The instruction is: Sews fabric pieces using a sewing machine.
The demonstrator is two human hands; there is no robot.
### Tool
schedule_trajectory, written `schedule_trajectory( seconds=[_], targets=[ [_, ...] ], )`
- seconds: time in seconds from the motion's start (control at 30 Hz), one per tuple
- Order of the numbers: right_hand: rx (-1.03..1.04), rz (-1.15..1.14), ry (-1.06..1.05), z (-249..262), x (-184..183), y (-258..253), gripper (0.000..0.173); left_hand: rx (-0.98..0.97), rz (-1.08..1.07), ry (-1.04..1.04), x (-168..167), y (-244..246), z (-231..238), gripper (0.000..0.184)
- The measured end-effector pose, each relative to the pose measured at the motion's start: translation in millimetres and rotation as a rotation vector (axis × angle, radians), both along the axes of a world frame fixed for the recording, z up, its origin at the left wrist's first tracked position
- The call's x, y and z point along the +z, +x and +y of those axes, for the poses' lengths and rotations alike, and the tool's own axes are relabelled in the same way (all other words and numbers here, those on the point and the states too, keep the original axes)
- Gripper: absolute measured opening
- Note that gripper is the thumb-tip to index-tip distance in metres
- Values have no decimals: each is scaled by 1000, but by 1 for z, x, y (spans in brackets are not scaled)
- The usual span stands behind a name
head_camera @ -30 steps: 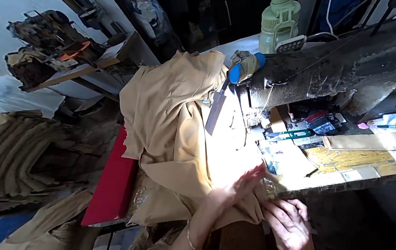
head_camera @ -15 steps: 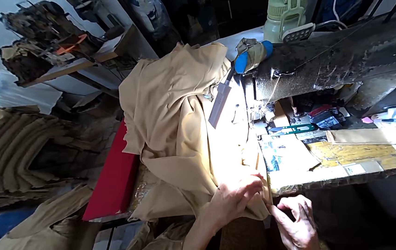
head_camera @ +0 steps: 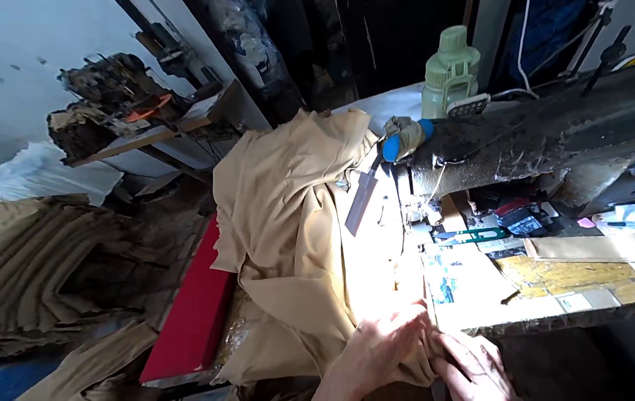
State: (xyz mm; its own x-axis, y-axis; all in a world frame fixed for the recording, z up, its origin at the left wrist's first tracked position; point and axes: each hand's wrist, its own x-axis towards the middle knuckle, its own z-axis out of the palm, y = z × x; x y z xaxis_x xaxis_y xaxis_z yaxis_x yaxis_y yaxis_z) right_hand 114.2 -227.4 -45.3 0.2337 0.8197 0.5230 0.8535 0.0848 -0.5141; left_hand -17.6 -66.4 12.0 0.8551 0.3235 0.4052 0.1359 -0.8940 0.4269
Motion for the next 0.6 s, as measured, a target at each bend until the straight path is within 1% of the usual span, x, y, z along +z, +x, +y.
schedule_trajectory(
  seconds=[0.03, 0.1, 0.13, 0.17, 0.33, 0.47, 0.6],
  targets=[
    [10, -4, -11, 1, 5, 1, 18, 85, 9, 26, 0, 3, 1, 21],
    [25, -4, -24, 3, 10, 2, 18, 253, 106, 22, -1, 11, 4, 26],
    [26, 0, -27, 4, 11, 2, 18, 291, 171, -26, -1, 16, 6, 30],
    [28, 5, -31, 5, 13, 2, 19, 298, 186, -54, -5, 20, 10, 31],
    [35, 7, -56, 10, 25, 4, 17, 159, -34, -30, -34, 36, 28, 26],
    [55, 24, -66, 9, 29, 6, 17, 120, -75, -17, -39, 33, 27, 24],
    [71, 45, -75, 9, 32, 7, 17, 42, -42, -12, -31, 27, 22, 23]
  ],
)
